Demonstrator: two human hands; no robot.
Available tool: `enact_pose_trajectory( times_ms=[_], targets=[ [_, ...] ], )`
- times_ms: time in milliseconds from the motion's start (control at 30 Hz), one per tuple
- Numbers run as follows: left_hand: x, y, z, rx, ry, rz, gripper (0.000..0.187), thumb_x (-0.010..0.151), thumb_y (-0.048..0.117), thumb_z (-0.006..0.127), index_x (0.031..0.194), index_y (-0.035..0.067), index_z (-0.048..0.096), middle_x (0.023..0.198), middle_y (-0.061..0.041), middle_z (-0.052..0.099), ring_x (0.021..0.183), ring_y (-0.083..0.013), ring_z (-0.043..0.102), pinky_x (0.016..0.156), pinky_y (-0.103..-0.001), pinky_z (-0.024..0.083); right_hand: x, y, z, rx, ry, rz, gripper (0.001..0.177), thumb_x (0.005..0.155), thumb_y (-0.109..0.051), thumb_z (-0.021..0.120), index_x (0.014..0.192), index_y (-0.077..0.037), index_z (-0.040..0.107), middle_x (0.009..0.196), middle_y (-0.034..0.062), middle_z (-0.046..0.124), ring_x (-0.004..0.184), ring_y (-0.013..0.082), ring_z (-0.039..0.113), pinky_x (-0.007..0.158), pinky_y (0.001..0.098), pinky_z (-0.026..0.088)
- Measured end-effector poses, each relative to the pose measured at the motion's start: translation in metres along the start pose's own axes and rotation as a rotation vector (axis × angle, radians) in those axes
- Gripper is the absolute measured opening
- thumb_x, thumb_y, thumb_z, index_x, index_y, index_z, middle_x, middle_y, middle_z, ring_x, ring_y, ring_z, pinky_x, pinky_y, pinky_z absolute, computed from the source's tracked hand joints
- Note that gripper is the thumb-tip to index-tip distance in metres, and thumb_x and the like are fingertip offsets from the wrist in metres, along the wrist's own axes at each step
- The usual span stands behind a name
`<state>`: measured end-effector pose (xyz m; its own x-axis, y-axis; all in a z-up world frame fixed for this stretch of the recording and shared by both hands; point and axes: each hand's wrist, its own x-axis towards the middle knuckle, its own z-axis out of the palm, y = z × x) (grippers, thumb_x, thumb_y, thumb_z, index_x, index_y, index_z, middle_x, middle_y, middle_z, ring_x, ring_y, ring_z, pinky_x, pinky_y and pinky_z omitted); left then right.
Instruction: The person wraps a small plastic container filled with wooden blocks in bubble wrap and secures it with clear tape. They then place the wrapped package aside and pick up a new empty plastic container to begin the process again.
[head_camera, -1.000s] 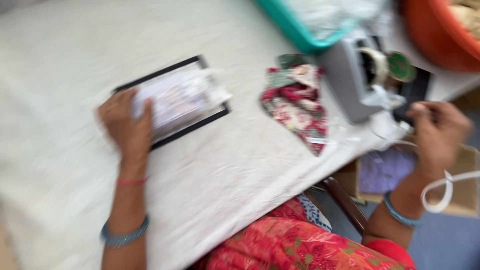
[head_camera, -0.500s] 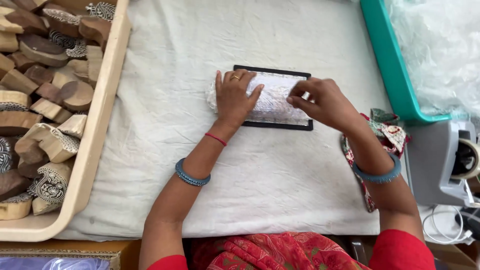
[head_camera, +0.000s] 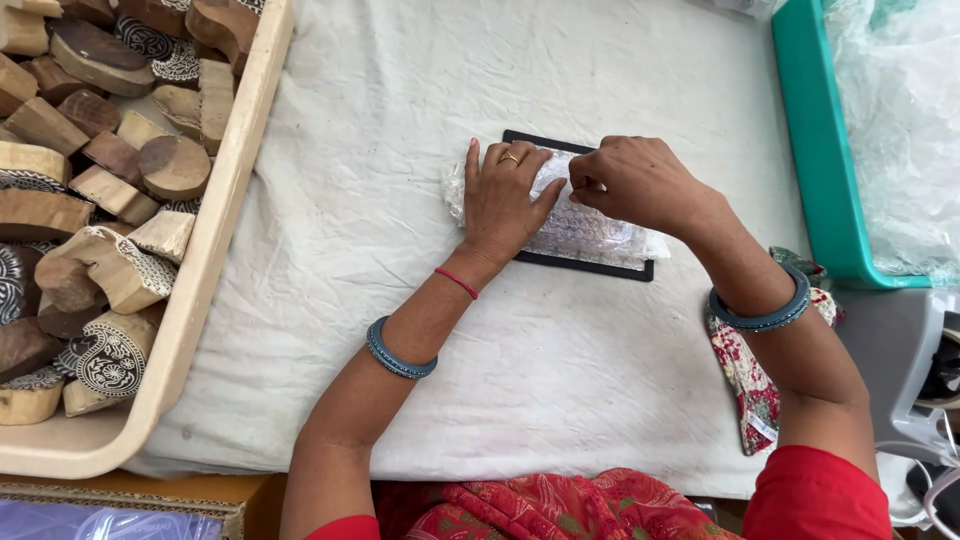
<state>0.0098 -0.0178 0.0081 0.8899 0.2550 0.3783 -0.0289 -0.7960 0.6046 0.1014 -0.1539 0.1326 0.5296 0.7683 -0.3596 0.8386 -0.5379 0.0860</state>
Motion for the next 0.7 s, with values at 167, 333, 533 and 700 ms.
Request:
enact_pose_trajectory(
  times_ms=[167,333,533,700],
  targets=[
    [0.000,-0.001,0.001,-0.002,-0.004,0.000,0.041,0.094,0.046,0.071,0.123,0.017,0.070,0.117,0.001,0.065,0.121,-0.0191,0.054,0.123,-0.058,0.021,0.008,0.006,0.007,-0.029,0.009,-0.001,0.017,0.091,-0.032,0.075,0.089,-0.015,0.077,0.071,-0.0006,0.072,0.073,0.0150,0.065,0.064,0.0340,0.054],
    [-0.001,0.001,-0.002,-0.012,-0.007,0.011,0.040,0.094,0.046,0.071,0.122,0.017,0.070,0.117,0.002,0.065,0.121,-0.0190,0.054,0.123,-0.058,0.021,0.017,0.019,0.008,0.052,-0.030,0.021,0.022,0.087,-0.036,0.079,0.095,-0.015,0.075,0.078,-0.0004,0.076,0.076,0.0155,0.071,0.066,0.0334,0.056],
    [0.000,0.004,-0.010,-0.019,-0.008,0.012,0.039,0.094,0.044,0.071,0.123,0.017,0.070,0.117,0.002,0.065,0.122,-0.0196,0.054,0.123,-0.057,0.023,0.026,0.035,0.007,0.245,-0.042,-0.030,0.033,0.078,-0.036,0.085,0.098,-0.012,0.074,0.083,0.0028,0.079,0.078,0.0173,0.075,0.068,0.0335,0.057],
    [0.000,0.004,-0.008,-0.027,-0.022,-0.004,0.038,0.094,0.044,0.070,0.121,0.017,0.072,0.119,0.001,0.066,0.124,-0.0202,0.054,0.123,-0.056,0.023,0.025,0.039,0.007,0.212,0.047,-0.057,0.046,0.070,-0.047,0.088,0.093,-0.011,0.072,0.078,0.0033,0.071,0.086,0.0181,0.067,0.069,0.0362,0.057]
  ],
)
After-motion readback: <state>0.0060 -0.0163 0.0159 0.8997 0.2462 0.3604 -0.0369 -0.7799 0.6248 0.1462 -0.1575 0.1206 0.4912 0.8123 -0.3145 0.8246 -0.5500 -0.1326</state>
